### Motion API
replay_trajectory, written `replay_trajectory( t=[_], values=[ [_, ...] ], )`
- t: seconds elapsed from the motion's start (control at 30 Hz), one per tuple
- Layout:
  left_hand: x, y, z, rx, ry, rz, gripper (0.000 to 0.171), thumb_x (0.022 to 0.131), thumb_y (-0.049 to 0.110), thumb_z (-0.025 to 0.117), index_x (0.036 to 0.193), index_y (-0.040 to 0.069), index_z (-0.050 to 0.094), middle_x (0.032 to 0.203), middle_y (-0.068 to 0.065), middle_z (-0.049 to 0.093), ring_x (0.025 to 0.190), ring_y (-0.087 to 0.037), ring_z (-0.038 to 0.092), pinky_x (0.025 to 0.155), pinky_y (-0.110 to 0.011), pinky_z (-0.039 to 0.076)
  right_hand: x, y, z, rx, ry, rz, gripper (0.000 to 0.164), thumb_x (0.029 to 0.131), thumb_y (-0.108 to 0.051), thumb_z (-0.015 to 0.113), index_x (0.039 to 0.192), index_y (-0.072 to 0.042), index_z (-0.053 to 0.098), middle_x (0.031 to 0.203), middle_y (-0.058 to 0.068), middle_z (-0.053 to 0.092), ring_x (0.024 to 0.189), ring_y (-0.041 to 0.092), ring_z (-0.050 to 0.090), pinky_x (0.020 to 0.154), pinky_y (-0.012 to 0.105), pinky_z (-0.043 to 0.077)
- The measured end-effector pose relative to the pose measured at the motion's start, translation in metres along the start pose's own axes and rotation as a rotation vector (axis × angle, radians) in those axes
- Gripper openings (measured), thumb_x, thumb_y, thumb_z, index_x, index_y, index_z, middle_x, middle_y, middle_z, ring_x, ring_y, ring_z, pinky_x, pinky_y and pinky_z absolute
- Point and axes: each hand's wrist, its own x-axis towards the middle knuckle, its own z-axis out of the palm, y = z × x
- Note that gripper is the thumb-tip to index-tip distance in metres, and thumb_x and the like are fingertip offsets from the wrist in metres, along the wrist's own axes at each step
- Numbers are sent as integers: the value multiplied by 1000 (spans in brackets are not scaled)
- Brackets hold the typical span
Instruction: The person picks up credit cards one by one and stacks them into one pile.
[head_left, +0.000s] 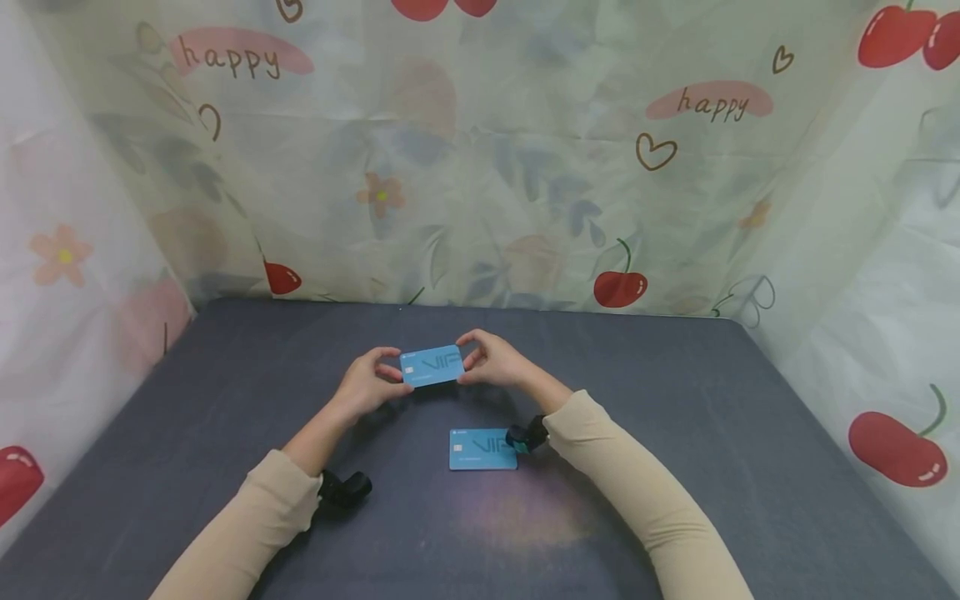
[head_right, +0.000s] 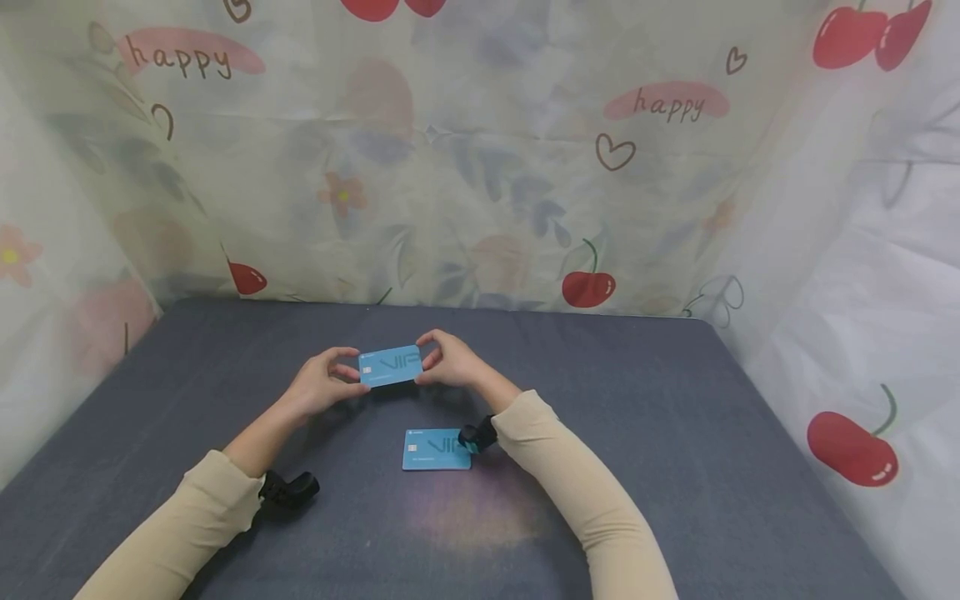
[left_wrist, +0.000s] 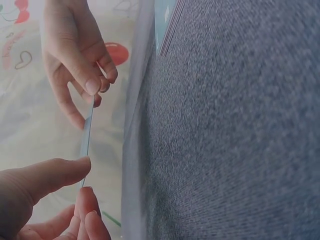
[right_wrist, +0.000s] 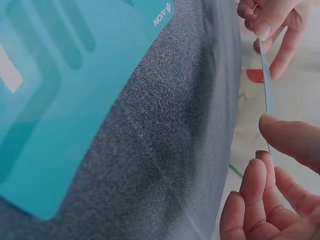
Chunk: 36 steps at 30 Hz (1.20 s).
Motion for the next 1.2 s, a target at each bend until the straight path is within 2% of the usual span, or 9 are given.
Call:
replay_trajectory(
  t=[0.7, 0.9, 1.2],
  values=[
    [-7, 8, 11, -6, -11, -1, 61, 80, 13, 71, 135, 8, 44, 104, -16, 64, 81, -19, 57, 65, -24, 42, -21, 8, -7, -23, 16, -44, 56, 81, -11, 71, 131, -8, 45, 95, 11, 62, 82, 16, 61, 72, 28, 50],
    [-9, 9, 14, -18, -22, 23, 61, 80, 10, 71, 134, 6, 44, 102, -16, 62, 75, -16, 59, 63, -23, 42, -27, 11, -8, -2, 17, -63, 56, 81, -10, 71, 131, -7, 45, 95, 11, 61, 79, 14, 60, 69, 26, 49],
    [-15, 11, 18, -31, -33, 66, 59, 80, 8, 71, 133, 4, 44, 101, -17, 62, 76, -16, 60, 62, -25, 43, -37, 15, -11, 28, 16, -71, 55, 82, -10, 70, 131, -7, 45, 93, 9, 61, 76, 13, 60, 71, 27, 50]
  ],
)
